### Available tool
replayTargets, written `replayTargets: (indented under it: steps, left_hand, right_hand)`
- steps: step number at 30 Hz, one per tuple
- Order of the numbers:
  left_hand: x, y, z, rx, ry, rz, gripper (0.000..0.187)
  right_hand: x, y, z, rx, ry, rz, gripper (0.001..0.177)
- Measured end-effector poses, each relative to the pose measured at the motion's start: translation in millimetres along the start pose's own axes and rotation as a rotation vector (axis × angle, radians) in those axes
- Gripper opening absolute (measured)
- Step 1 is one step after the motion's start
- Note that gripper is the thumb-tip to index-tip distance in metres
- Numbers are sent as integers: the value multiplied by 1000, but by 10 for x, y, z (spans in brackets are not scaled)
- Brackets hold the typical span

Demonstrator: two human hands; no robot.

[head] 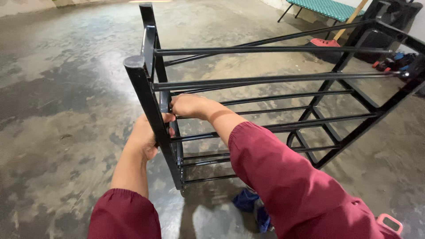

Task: The person assembles a black metal shoe rack by inserting horizontal bars into vertical supports and securing them with small fasteners. The person repeatedly adjusts and tightens the connections to ensure stability.

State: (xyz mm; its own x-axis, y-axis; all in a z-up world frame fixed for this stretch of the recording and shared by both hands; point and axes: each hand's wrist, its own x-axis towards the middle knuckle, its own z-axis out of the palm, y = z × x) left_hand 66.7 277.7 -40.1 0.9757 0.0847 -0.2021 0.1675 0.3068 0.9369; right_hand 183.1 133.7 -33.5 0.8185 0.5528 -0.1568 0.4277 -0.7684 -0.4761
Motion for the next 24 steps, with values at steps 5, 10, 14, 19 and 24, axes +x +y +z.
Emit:
replayTargets:
  steps: [5,10,14,19,24]
  left_hand:
    - [5,3,32,4,-13,12,13]
    - [17,-4,18,-5,-6,9,11]
    - [5,27,19,-9,-17,25,9]
    - [-45,64,52,40,27,-11,12]
    - [-77,88,55,32,-23,-4,15]
  right_hand:
    - [-190,-140,-97,-37,44,-47,35]
    - [-296,-267,-152,-45,68,18,34]
    - [-321,-318,-165,-11,98,35,32]
    - [-273,-244,-162,-79,71,-135,36]
    - [-223,-217,-150,333,34,55,54]
